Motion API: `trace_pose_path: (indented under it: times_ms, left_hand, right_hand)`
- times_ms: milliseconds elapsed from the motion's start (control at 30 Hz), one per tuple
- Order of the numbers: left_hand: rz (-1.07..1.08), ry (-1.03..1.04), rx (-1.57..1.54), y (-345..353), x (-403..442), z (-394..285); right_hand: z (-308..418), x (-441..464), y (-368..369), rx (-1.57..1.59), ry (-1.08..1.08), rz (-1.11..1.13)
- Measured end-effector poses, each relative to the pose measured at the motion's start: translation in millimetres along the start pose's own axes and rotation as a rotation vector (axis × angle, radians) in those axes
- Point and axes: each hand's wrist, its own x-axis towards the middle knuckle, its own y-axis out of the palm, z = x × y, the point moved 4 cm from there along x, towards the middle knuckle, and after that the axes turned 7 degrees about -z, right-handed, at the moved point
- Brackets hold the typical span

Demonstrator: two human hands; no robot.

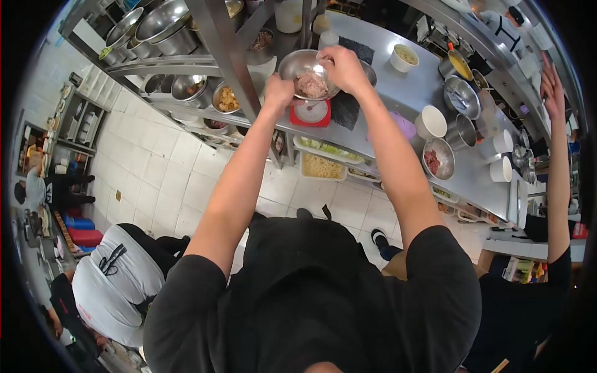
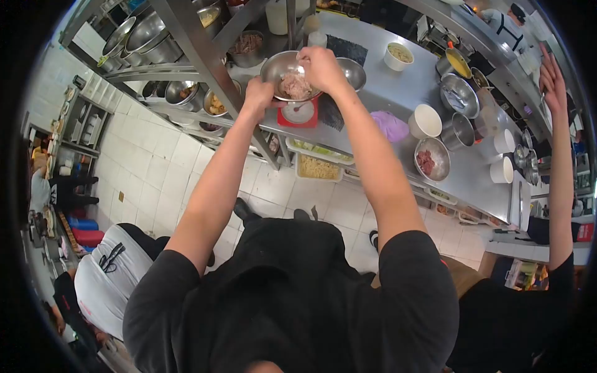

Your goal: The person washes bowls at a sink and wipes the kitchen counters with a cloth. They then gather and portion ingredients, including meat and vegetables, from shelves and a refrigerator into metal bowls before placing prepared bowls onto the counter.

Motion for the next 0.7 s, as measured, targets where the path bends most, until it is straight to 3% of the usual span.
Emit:
trace_pose_path:
  times_ms: [267,567,633,667,700]
  left_hand:
    - [0.039,-0.071,-0.034,-4,-4,9]
    - [-0.073,-0.097,0.067,-9,-24,-16]
    - [0.028,0.076,-0.111,-7,-17,-9]
    - [-0.085,0.257,-0.055,-7,9,16]
    - [-0.047,0.375,-0.042,-13,2,17]
  right_hand:
    - [1,2,4,-0.057,-0.016,0.049]
    - [8,2,1,-0.097,-0.043,0.029]
    - [12,-3,5,-0.048,-0.072,0.041]
    - [19,-9,10,-0.086,-0.204,0.109]
    - [31,-17,18,-0.118,-0.341,0.180]
